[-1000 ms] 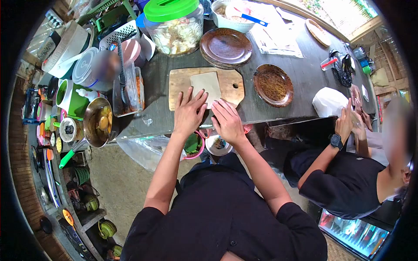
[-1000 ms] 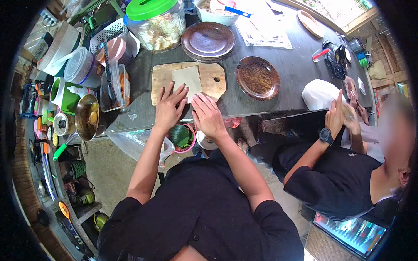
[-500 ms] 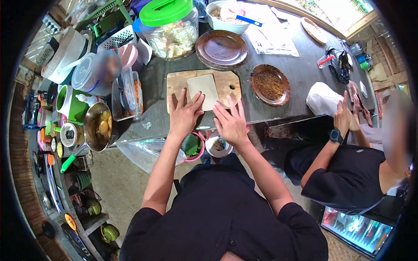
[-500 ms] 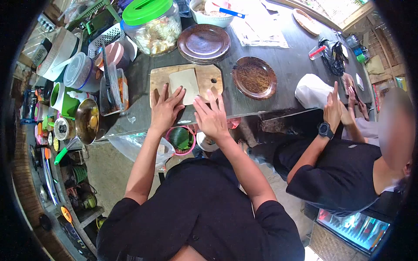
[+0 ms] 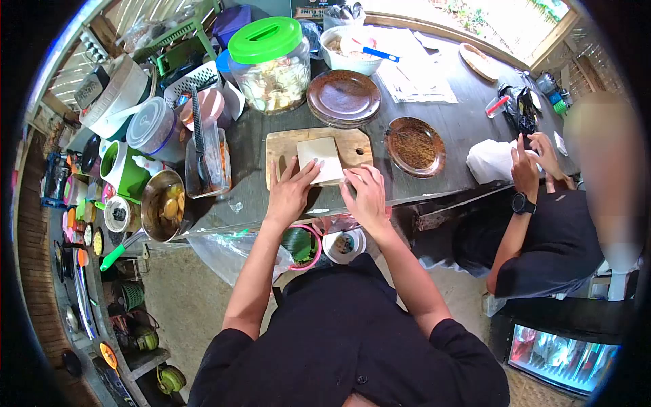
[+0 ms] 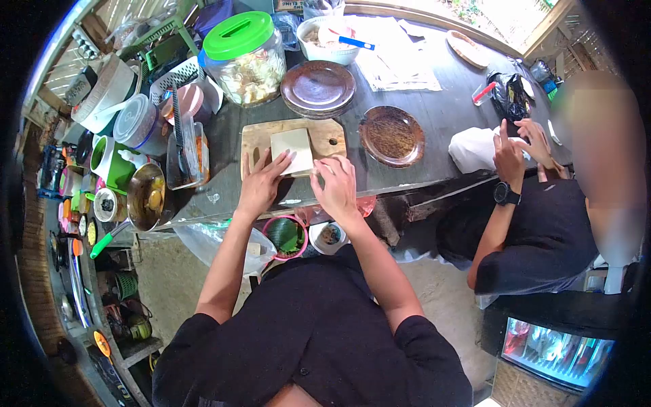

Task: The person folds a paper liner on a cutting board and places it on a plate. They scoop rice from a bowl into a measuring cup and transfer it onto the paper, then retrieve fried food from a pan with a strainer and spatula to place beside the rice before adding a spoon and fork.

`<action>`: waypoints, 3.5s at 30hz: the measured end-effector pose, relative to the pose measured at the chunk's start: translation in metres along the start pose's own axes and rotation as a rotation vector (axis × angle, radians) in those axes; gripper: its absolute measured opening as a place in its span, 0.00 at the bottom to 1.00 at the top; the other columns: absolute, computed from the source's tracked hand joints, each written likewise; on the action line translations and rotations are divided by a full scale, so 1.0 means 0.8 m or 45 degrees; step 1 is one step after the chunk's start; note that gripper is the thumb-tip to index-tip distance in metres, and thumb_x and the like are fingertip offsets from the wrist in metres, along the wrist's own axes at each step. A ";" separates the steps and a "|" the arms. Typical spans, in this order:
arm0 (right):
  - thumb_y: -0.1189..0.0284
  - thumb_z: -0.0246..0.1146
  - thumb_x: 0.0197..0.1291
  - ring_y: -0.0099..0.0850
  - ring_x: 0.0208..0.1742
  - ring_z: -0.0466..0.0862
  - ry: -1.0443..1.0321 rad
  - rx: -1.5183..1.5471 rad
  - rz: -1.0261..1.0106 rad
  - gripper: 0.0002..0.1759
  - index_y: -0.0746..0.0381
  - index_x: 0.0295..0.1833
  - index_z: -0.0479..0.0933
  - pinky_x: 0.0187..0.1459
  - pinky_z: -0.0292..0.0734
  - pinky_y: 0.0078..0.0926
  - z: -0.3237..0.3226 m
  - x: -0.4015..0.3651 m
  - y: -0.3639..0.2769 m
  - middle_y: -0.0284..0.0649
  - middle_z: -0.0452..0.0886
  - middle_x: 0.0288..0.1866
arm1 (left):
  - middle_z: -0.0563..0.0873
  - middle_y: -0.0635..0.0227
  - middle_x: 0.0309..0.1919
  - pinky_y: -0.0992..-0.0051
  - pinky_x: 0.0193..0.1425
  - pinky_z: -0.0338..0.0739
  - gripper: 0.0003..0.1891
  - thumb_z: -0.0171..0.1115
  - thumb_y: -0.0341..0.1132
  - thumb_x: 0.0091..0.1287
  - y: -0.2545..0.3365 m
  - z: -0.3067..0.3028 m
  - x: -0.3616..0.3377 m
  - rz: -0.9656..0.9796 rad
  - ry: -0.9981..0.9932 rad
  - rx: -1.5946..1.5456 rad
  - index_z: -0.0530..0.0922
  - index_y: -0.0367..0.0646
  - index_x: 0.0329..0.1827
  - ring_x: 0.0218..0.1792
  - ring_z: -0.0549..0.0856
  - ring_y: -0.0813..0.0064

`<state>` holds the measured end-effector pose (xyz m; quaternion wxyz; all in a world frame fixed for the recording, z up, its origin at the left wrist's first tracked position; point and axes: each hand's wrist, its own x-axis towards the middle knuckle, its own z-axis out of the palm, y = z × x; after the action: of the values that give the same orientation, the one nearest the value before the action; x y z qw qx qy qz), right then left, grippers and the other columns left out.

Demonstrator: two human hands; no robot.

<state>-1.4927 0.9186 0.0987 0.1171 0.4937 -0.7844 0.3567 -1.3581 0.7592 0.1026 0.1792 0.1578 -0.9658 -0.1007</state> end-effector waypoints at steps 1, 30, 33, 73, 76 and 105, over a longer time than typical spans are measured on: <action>0.69 0.66 0.55 0.43 0.63 0.74 0.008 0.172 0.167 0.13 0.62 0.46 0.83 0.65 0.65 0.40 0.003 -0.001 -0.002 0.39 0.83 0.48 | 0.76 0.80 0.66 0.40 0.76 0.39 0.26 0.59 0.36 0.67 0.002 -0.008 0.002 -0.009 0.012 -0.054 0.71 0.63 0.70 0.72 0.67 0.60; 0.79 0.68 0.59 0.23 0.30 0.82 0.019 1.418 0.865 0.08 0.69 0.43 0.81 0.32 0.79 0.21 -0.041 0.039 -0.045 0.39 0.84 0.34 | 0.83 0.62 0.55 0.71 0.65 0.74 0.21 0.68 0.18 0.54 0.031 -0.028 0.000 -0.445 0.742 -1.359 0.76 0.37 0.51 0.61 0.80 0.69; 0.78 0.67 0.59 0.23 0.29 0.82 -0.008 1.392 0.851 0.07 0.69 0.43 0.80 0.32 0.79 0.21 -0.043 0.039 -0.043 0.39 0.83 0.33 | 0.84 0.61 0.53 0.67 0.62 0.74 0.17 0.71 0.20 0.50 0.032 -0.032 0.003 -0.335 0.821 -1.139 0.77 0.39 0.43 0.58 0.81 0.64; 0.78 0.62 0.63 0.26 0.55 0.78 0.109 1.745 0.499 0.17 0.65 0.58 0.74 0.56 0.74 0.27 -0.076 0.065 -0.047 0.42 0.78 0.58 | 0.87 0.57 0.43 0.73 0.51 0.83 0.26 0.70 0.20 0.57 0.060 -0.084 0.018 0.140 0.761 -0.971 0.75 0.37 0.61 0.46 0.88 0.68; 0.82 0.67 0.57 0.26 0.58 0.76 0.065 1.710 0.560 0.18 0.66 0.54 0.76 0.59 0.73 0.28 -0.059 0.072 -0.030 0.40 0.76 0.60 | 0.86 0.58 0.40 0.75 0.46 0.83 0.36 0.71 0.21 0.58 0.046 -0.059 0.024 -0.026 0.710 -0.992 0.65 0.41 0.70 0.42 0.88 0.70; 0.75 0.67 0.52 0.40 0.43 0.81 -0.455 0.327 -0.257 0.05 0.63 0.34 0.85 0.53 0.76 0.37 0.056 0.107 0.039 0.42 0.83 0.35 | 0.86 0.76 0.33 0.69 0.47 0.68 0.05 0.70 0.38 0.55 -0.032 0.003 0.043 -0.122 0.250 -0.009 0.86 0.53 0.34 0.40 0.80 0.69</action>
<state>-1.5534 0.8371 0.0989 -0.0524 0.6357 -0.6876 0.3470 -1.3827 0.7241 0.1045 0.2685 0.2122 -0.9346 -0.0966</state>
